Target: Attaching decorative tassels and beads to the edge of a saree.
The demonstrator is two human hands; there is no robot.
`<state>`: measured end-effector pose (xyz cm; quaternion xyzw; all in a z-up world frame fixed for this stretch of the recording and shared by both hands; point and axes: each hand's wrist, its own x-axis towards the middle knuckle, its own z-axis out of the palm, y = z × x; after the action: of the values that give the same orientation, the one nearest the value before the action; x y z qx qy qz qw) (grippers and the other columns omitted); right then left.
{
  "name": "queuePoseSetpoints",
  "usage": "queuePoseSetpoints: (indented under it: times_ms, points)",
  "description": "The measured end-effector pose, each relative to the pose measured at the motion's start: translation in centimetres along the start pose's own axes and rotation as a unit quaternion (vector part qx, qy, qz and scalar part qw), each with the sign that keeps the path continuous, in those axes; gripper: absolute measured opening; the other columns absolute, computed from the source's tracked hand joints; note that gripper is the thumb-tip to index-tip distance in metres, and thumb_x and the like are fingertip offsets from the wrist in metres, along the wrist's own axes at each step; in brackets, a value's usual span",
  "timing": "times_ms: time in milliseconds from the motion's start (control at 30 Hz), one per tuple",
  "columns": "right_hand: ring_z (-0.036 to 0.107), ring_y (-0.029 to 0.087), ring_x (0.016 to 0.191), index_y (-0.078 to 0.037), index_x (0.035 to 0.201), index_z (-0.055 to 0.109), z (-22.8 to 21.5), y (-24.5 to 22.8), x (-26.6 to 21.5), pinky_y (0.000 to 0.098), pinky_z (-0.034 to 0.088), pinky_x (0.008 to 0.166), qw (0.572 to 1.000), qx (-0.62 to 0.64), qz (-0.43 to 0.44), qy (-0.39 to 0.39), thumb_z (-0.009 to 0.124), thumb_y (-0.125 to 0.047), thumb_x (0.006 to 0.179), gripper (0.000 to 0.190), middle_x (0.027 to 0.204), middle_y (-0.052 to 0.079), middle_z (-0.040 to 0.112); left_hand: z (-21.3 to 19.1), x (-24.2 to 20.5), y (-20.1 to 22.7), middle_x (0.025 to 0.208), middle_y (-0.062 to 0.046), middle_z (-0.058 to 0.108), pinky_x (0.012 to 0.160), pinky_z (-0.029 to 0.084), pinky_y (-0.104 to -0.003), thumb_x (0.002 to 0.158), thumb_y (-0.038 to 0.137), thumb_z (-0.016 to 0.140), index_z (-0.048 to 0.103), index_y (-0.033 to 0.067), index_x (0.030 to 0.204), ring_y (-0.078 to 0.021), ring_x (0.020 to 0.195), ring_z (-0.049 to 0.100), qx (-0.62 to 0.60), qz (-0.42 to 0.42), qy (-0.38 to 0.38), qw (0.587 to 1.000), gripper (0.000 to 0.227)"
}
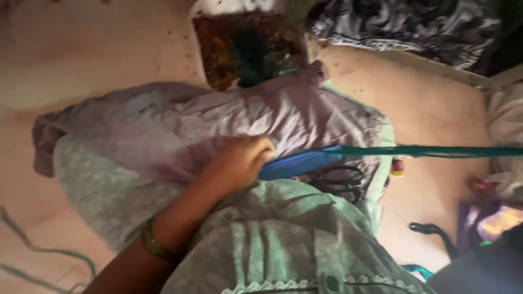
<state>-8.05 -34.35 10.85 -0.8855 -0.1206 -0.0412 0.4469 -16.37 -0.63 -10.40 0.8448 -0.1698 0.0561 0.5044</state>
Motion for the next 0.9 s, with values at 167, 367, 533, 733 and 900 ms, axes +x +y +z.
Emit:
queuePoseSetpoints:
  times_ms: [167,367,533,733,900]
  points:
    - [0.073,0.013,0.095,-0.001,0.096,0.062,1.8,-2.6,-0.4,0.0264,0.051,0.059,0.997,0.045,-0.028,0.061,0.052,0.002,0.098,0.011,0.103,0.005,0.072,-3.2,4.7,3.4,0.109,-0.013,0.071,0.087,0.053,-0.044,0.095,0.018,0.068,0.068,0.007,0.112,-0.0356,0.099,0.068,0.059,0.087,0.083,0.991,0.02]
    - [0.067,0.016,0.084,0.006,0.097,0.071,5.7,-5.8,1.6,0.0246,0.055,0.072,0.988,0.013,-0.152,-0.022,0.067,0.016,0.086,0.016,0.1,0.012,0.07,-5.5,11.5,10.0,0.106,-0.007,0.074,0.08,0.059,-0.028,0.101,0.023,0.069,0.074,0.0095,0.118,-0.0147,0.092,0.075,-0.06,0.096,0.046,0.993,0.023]
    - [0.068,0.013,0.089,0.006,0.103,0.068,5.8,-9.8,3.7,0.0244,0.055,0.08,0.975,0.045,-0.218,0.014,0.073,0.009,0.094,0.01,0.099,0.01,0.072,-7.6,15.4,14.6,0.098,-0.005,0.079,0.079,0.058,-0.029,0.099,0.02,0.074,0.074,0.0076,0.113,-0.0122,0.088,0.075,-0.091,0.168,0.033,0.981,0.019]
    - [0.071,0.014,0.091,0.007,0.108,0.061,5.2,-10.6,6.4,0.0235,0.06,0.086,0.95,0.161,-0.268,0.007,0.067,0.008,0.11,0.007,0.1,0.012,0.07,-10.2,17.9,16.7,0.089,-0.004,0.081,0.077,0.06,-0.028,0.091,0.013,0.08,0.075,0.0059,0.1,-0.01,0.082,0.077,-0.069,0.177,0.068,0.979,0.012]
    - [0.072,0.016,0.091,0.006,0.112,0.057,5.3,-11.3,7.6,0.0267,0.062,0.088,0.933,0.221,-0.284,-0.006,0.063,0.011,0.111,0.007,0.104,0.013,0.07,-11.7,18.6,17.1,0.096,-0.005,0.082,0.084,0.063,-0.027,0.088,0.001,0.076,0.074,0.0031,0.104,-0.0105,0.092,0.079,-0.089,0.202,0.057,0.974,0.016]
